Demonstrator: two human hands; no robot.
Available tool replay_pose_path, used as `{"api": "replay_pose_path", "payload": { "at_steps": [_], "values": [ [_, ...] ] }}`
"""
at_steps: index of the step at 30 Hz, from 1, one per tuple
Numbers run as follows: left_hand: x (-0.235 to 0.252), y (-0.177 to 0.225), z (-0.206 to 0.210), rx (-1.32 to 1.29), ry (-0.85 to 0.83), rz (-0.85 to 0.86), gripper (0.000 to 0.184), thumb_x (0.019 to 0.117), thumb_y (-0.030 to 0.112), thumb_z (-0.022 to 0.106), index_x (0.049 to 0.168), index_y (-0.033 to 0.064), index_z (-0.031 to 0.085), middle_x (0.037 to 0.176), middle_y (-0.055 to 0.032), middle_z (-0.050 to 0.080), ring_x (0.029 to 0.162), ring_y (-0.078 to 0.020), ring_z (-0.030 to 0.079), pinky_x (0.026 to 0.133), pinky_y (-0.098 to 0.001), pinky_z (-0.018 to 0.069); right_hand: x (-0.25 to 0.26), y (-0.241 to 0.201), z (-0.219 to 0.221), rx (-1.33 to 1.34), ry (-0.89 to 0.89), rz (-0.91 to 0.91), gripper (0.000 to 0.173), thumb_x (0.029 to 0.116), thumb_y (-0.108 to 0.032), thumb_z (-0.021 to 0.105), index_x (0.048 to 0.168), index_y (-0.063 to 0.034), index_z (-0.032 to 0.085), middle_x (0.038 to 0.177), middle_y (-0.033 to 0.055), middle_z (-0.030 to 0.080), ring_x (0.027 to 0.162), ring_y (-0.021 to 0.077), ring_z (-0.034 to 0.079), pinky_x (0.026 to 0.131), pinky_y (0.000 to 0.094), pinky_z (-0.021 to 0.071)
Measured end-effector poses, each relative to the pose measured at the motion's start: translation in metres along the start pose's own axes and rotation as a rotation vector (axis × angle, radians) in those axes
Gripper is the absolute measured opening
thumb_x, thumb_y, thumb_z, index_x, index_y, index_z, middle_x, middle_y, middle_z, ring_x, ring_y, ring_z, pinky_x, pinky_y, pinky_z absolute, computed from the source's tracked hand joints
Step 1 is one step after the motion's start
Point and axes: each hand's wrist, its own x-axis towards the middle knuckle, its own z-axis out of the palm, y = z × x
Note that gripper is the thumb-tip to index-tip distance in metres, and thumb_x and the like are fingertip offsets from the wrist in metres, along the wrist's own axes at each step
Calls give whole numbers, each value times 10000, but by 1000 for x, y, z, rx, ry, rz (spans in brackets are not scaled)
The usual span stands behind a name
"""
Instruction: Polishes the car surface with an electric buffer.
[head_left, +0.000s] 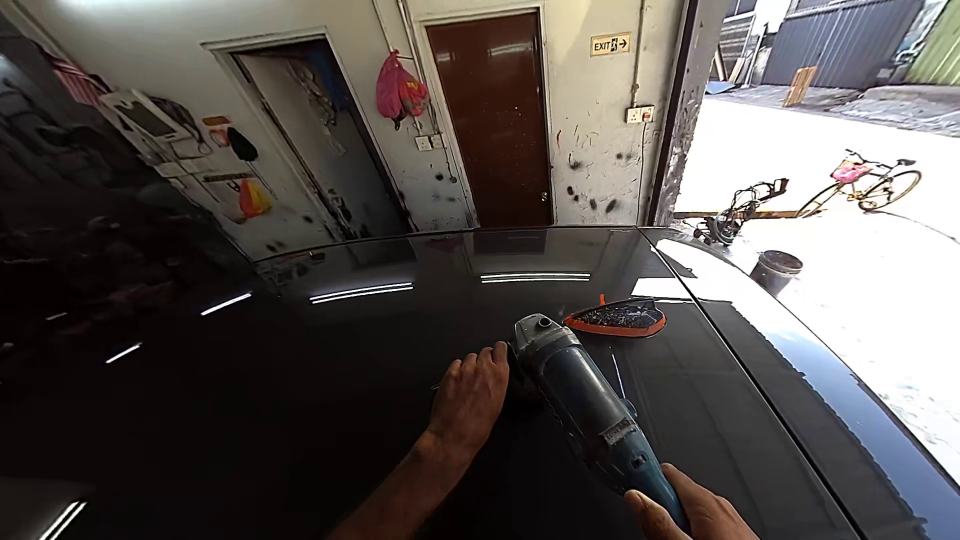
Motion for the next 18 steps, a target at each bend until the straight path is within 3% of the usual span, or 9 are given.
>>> {"api": "replay_pose_path", "payload": {
  "at_steps": [11,18],
  "values": [
    [56,-36,15,-93,-197,10,311,997,206,650,1230,1,622,987,-177,713,890,-357,720,772,-500,576,54,-25,0,33,-21,-17,522,986,-590,566,1155,-96,568,802,54,659,611,186,682,595,396,605],
    [72,-67,30,-58,-234,-16,308,998,213,661,1221,6,614,968,-178,706,877,-367,722,756,-520,578,87,-47,11,41,-59,1,517,987,-591,559,1162,-105,552,824,65,640,617,199,673,602,403,598]
  ]
}}
